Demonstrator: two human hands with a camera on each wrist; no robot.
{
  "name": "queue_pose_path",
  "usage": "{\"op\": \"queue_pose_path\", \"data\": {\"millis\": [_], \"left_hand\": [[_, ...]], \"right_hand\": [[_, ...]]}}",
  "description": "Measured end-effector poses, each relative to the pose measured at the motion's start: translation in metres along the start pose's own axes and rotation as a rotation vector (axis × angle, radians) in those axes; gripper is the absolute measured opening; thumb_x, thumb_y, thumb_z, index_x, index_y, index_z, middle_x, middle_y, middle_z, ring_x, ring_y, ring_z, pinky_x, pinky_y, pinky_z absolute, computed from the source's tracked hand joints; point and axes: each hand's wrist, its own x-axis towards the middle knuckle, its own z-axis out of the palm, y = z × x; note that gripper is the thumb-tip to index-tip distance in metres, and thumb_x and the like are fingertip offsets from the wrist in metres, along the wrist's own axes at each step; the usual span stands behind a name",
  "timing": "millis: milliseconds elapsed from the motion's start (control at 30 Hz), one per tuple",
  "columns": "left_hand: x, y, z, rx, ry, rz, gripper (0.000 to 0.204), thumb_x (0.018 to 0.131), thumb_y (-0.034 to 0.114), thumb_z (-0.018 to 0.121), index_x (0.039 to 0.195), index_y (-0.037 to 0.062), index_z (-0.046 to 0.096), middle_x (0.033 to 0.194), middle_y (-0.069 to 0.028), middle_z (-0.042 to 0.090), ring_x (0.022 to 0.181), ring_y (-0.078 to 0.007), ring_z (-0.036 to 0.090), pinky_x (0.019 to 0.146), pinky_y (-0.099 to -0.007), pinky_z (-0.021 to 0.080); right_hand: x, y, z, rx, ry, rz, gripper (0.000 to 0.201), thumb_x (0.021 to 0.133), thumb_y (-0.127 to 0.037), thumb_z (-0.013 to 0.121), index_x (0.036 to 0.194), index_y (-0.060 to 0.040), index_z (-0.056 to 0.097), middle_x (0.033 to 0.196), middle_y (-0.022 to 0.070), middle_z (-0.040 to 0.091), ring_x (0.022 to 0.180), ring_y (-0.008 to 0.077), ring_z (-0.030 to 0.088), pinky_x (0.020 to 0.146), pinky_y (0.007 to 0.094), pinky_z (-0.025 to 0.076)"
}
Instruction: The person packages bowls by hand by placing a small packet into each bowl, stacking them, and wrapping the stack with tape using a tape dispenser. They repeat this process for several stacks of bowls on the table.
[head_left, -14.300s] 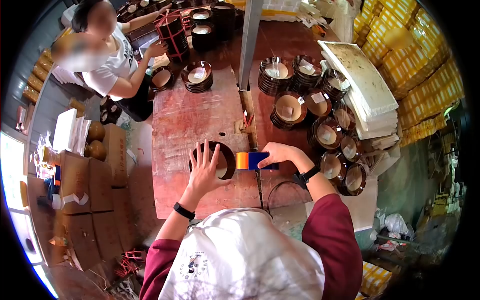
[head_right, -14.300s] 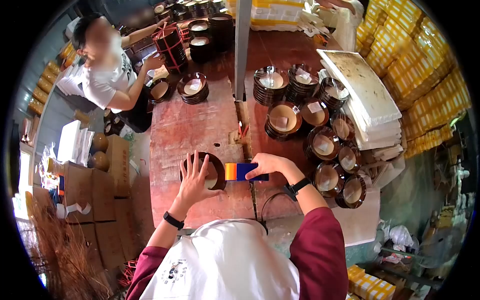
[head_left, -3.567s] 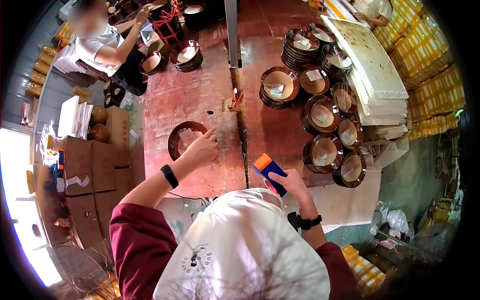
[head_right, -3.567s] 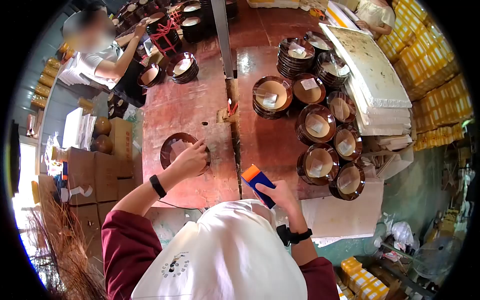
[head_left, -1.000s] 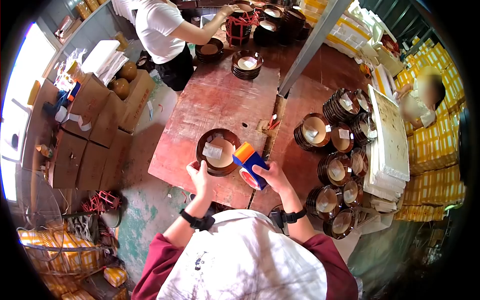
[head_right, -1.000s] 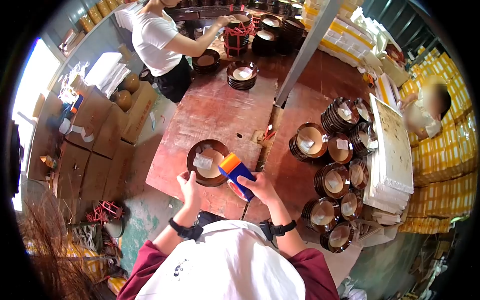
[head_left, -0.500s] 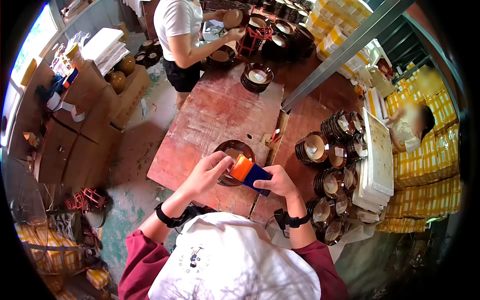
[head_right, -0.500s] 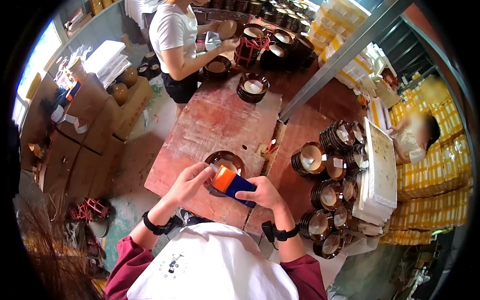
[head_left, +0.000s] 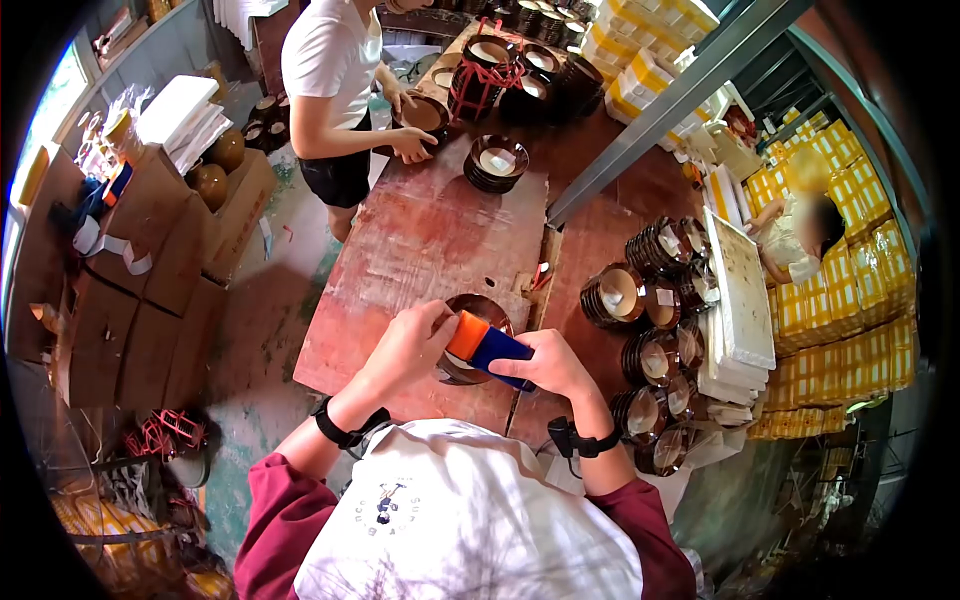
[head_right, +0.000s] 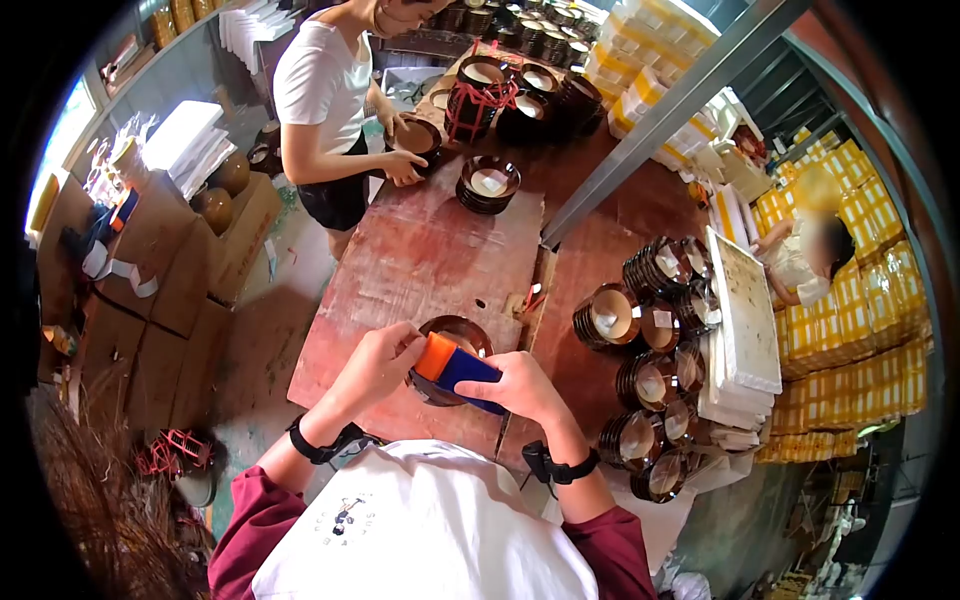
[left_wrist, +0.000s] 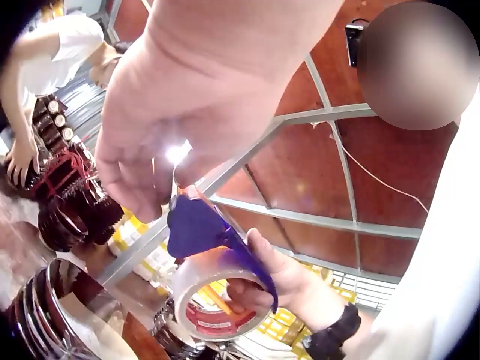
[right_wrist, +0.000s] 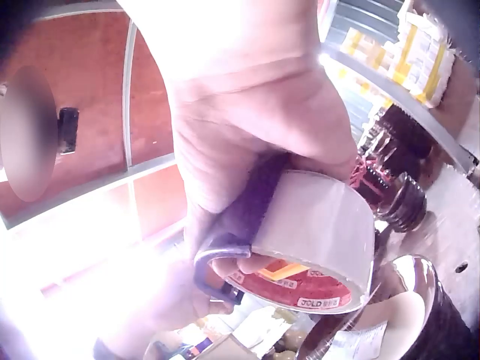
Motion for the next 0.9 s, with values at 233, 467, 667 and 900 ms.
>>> {"op": "queue_pose_path", "data": {"millis": [233, 467, 667, 900], "left_hand": [[0.011, -0.039, 0.014, 0.098, 0.106, 0.103, 0.015, 0.095, 0.006, 0.059, 0.087, -0.0061, 0.06, 0.071, -0.0171, 0.066, 0.068, -0.0238, 0.067, 0.062, -0.0382, 0.051], [0.027, -0.087, -0.029, -0.288, 0.079, -0.099, 0.02, 0.104, 0.009, 0.054, 0.09, -0.0012, 0.063, 0.08, -0.0039, 0.066, 0.071, -0.0107, 0.06, 0.066, -0.0276, 0.05], [0.018, -0.065, -0.005, -0.501, -0.19, -0.162, 0.033, 0.107, 0.025, 0.054, 0.098, -0.002, 0.07, 0.086, -0.0035, 0.069, 0.077, -0.0104, 0.063, 0.073, -0.0273, 0.052], [0.01, -0.029, 0.013, -0.549, -0.255, -0.161, 0.031, 0.108, 0.031, 0.055, 0.115, 0.0023, 0.063, 0.097, -0.0012, 0.067, 0.086, -0.0079, 0.062, 0.076, -0.0255, 0.052]], "right_hand": [[0.003, 0.004, -0.007, -0.042, -0.029, -0.032, 0.049, 0.081, -0.042, 0.086, 0.098, 0.0017, 0.075, 0.068, 0.0089, 0.066, 0.064, 0.0102, 0.062, 0.068, 0.0299, 0.052], [-0.012, 0.029, -0.047, 0.068, -0.159, 0.017, 0.044, 0.079, -0.033, 0.089, 0.091, 0.0056, 0.073, 0.069, 0.0028, 0.065, 0.067, 0.0069, 0.056, 0.066, 0.0265, 0.05], [-0.007, 0.032, -0.045, 0.165, -0.141, -0.053, 0.037, 0.079, -0.028, 0.09, 0.088, 0.0037, 0.073, 0.07, -0.0012, 0.066, 0.068, 0.0055, 0.061, 0.064, 0.0241, 0.05], [-0.009, 0.022, -0.037, 0.17, -0.168, -0.06, 0.043, 0.078, -0.031, 0.09, 0.093, 0.0053, 0.072, 0.07, -0.0014, 0.064, 0.07, 0.0041, 0.057, 0.065, 0.0251, 0.05]]}}
